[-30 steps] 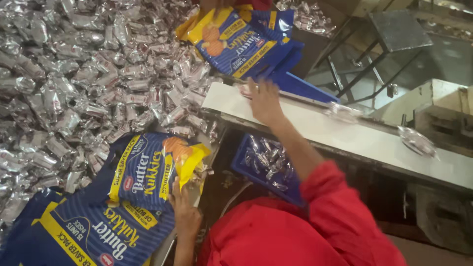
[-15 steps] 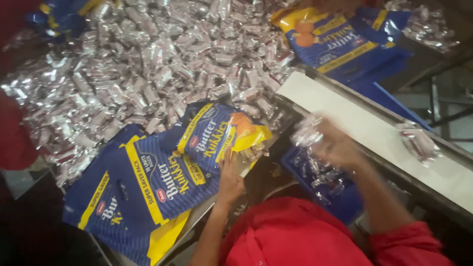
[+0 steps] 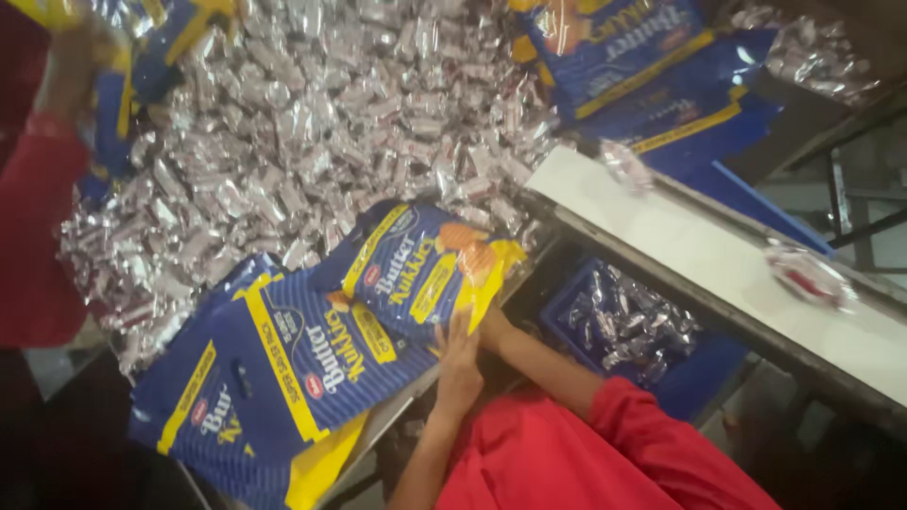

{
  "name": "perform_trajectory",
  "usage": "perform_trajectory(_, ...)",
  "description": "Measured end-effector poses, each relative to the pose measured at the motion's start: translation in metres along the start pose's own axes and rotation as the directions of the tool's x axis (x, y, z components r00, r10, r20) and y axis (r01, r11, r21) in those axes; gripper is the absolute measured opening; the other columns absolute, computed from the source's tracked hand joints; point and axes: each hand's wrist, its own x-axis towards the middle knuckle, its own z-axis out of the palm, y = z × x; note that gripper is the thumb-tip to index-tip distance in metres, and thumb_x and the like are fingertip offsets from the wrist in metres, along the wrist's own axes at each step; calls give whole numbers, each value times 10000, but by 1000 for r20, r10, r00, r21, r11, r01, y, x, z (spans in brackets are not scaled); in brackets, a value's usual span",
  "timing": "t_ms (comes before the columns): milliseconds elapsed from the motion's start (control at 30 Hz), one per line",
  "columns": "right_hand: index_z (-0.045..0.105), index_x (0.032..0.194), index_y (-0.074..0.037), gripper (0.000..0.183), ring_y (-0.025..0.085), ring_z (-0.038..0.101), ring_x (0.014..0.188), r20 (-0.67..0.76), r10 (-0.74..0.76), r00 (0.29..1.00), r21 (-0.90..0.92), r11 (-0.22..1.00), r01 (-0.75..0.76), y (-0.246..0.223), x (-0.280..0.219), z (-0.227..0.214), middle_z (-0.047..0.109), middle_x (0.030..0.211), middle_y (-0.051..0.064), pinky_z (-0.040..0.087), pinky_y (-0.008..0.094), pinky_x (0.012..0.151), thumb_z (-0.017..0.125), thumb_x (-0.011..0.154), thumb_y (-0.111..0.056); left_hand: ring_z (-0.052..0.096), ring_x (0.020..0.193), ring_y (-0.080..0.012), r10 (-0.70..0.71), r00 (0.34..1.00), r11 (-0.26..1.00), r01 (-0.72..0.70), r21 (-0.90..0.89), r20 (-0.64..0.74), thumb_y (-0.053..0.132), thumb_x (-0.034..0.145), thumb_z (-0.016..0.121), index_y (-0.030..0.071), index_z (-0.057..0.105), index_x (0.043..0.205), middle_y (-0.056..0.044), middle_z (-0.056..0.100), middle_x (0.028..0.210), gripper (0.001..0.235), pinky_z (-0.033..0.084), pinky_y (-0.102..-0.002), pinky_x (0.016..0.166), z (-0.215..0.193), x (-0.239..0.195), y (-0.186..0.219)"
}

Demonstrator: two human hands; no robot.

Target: The person places individually wrapped cookies into a large blue and yellow Butter Kookies bag. They repeatedly pick cookies from a pile on the table and put them into the bag, then move the filled bag aside.

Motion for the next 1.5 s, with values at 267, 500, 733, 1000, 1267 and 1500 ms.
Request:
perform_trajectory(267, 699, 1042, -69, 208, 345, 637, 1218, -423, 450, 786, 322, 886, -333, 27, -97, -22, 696, 1216, 172, 509, 424, 1055, 736, 838, -81, 251, 1539, -413, -59, 997, 998, 57, -39, -56, -154, 743, 459, -37, 509, 1413, -239, 352, 1615, 682, 100, -605, 1244, -4, 4, -12)
perform_trajectory(500, 672, 1220, -36, 353, 390, 668, 1146, -22, 412, 911, 304, 871, -386, 55, -50, -41, 705, 1204, 233, 535, 429, 973, 600, 875, -69, 284, 1534, -396, -31, 999, 999, 32, -22, 42, -135, 760, 470, 6, 507, 1427, -233, 378, 1580, 684, 120, -616, 1241, 19, -4, -30)
perform_trajectory(733, 650, 1379, -159, 599, 592, 181, 1430, -609, 306, 732, -410, 668, -621, 95, -106, -250, 245, 1609, 330, 184, 685, 1125, 693, 792, -45, 252, 1494, -448, -126, 988, 987, 133, -90, 85, -144, 679, 449, 48, 485, 1488, -231, 344, 1587, 832, 133, -643, 1212, -5, 3, -16)
perform_trajectory(1000, 625, 1304, -103, 540, 182, 701, 865, -266, 630, 730, 332, 771, -544, 38, -95, -229, 737, 1130, 116, 568, 330, 792, 829, 807, -162, 278, 1518, -440, -80, 997, 995, 79, -69, -14, -130, 693, 480, -29, 530, 1379, -230, 374, 1590, 695, 106, -652, 1211, -21, 25, -7)
perform_trajectory(1267, 671, 1325, 6, 402, 112, 648, 947, 150, 551, 821, 899, 271, -345, 26, -57, -10, 729, 1142, 86, 542, 265, 796, 645, 962, -163, 209, 1566, -436, -167, 958, 957, 101, -272, -232, -135, 746, 419, -70, 470, 1419, -267, 294, 1645, 678, 123, -601, 1273, -25, 32, 8)
perform_trajectory(1500, 688, 1030, -11, 332, 413, 665, 893, -31, -293, 956, -26, 956, 292, 10, -56, 62, 686, 937, 200, 491, 499, 747, 696, 708, -93, 315, 1540, -396, -89, 985, 990, 71, -121, -148, -96, 868, 491, -39, 616, 1315, -204, 488, 1555, 467, 32, -549, 1268, -4, -24, -2)
